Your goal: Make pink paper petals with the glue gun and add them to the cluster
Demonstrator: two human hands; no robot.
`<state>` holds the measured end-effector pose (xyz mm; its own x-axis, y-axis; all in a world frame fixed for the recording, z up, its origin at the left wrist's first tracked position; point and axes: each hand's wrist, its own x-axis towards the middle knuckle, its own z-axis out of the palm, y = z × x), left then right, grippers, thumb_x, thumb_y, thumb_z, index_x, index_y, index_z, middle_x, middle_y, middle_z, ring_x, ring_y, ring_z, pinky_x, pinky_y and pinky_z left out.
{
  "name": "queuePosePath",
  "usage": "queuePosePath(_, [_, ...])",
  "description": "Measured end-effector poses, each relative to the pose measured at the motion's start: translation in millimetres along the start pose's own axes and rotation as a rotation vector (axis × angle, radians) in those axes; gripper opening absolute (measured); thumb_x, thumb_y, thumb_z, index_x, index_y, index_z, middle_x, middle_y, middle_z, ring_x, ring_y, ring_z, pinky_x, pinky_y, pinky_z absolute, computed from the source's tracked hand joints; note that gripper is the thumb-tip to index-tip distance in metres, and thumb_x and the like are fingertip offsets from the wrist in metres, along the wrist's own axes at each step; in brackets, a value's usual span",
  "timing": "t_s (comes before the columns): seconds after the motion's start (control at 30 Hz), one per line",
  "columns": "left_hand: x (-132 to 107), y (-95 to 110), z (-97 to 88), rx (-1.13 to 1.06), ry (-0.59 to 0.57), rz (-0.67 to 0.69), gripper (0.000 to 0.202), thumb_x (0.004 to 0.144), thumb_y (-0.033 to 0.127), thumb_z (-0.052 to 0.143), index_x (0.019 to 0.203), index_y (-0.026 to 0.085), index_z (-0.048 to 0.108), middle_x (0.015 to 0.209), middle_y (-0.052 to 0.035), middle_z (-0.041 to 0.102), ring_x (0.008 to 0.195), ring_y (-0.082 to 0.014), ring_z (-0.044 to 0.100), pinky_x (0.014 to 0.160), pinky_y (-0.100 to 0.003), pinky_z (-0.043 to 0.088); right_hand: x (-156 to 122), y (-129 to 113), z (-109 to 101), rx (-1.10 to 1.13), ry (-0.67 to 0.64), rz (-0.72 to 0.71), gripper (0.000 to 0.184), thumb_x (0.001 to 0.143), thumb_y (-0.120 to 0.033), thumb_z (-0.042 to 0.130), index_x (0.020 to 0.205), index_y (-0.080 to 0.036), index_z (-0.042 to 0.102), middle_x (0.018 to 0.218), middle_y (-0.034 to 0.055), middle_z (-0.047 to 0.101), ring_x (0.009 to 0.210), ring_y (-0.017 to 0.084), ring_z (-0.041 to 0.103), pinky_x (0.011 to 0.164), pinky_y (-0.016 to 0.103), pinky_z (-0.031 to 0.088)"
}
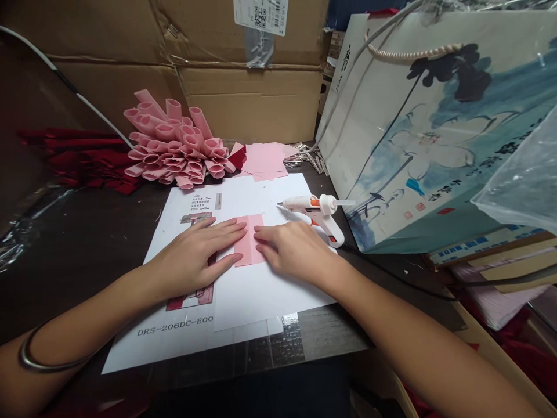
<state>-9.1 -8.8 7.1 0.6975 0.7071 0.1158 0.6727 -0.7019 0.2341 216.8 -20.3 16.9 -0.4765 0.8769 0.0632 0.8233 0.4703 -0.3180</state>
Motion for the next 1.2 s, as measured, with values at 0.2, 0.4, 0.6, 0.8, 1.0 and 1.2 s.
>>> queuePosePath(0.2, [-0.3,-1.1,-3.3,0.019,-0.022,-0.001,0.051,0.094,0.046,0.048,0.137,0.018,0.052,0.144,-0.0094,0.049,0.136,-0.0267,0.044,0.113,-0.053,0.029,-1.0,-0.9,-2.8,-0.001,-0.009,0.033,0.025,0.092,-0.031,0.056,0.113,-0.024,0.069,0.087,0.0057,0.073,0.087,0.025,0.068,0.080,0.036,0.049])
queuePosePath(0.4, [-1.4,-2.3,-4.5,0.007,-0.035,-0.009,0.055,0.092,0.048,0.049,0.139,0.019,0.050,0.146,-0.0096,0.047,0.136,-0.0275,0.043,0.113,-0.053,0.028,-1.6,0.6,-4.5,0.003,0.001,0.040,0.028,0.090,-0.027,0.057,0.117,-0.025,0.066,0.092,0.0062,0.073,0.089,0.026,0.068,0.081,0.037,0.048])
queuePosePath(0.6, [-1.4,-4.0,-3.6,-0.015,-0.033,-0.012,0.057,0.091,0.048,0.052,0.141,0.021,0.048,0.146,-0.0088,0.046,0.136,-0.0281,0.043,0.114,-0.054,0.025,-0.1,0.9,-4.4,0.022,0.037,0.045,0.034,0.090,-0.015,0.051,0.120,-0.023,0.066,0.091,0.0063,0.074,0.089,0.025,0.068,0.081,0.036,0.048])
queuePosePath(0.8, [-2.0,-3.0,-2.4,-0.013,-0.025,0.001,0.057,0.093,0.047,0.050,0.142,0.018,0.046,0.148,-0.0097,0.045,0.138,-0.0281,0.041,0.114,-0.056,0.024,-1.3,-0.4,-4.9,0.069,-0.026,0.020,0.030,0.093,-0.030,0.053,0.119,-0.025,0.066,0.098,0.0067,0.074,0.096,0.027,0.068,0.087,0.040,0.049])
queuePosePath(1.0, [-2.8,-1.5,-1.6,-0.018,-0.022,0.008,0.055,0.094,0.045,0.047,0.142,0.019,0.045,0.148,-0.0105,0.044,0.139,-0.0275,0.039,0.116,-0.059,0.012,-0.6,0.8,-1.9,0.057,-0.031,0.033,0.031,0.092,-0.031,0.054,0.120,-0.025,0.066,0.100,0.0066,0.073,0.101,0.028,0.067,0.089,0.040,0.049])
queuePosePath(1.2, [-2.7,-1.5,0.8,-0.027,-0.033,0.024,0.054,0.097,0.047,0.042,0.145,0.020,0.041,0.151,-0.0095,0.039,0.141,-0.0276,0.035,0.115,-0.061,0.009,-0.1,-0.2,-4.5,0.029,-0.039,0.010,0.030,0.091,-0.028,0.056,0.119,-0.023,0.066,0.095,0.0071,0.073,0.095,0.026,0.068,0.085,0.037,0.048])
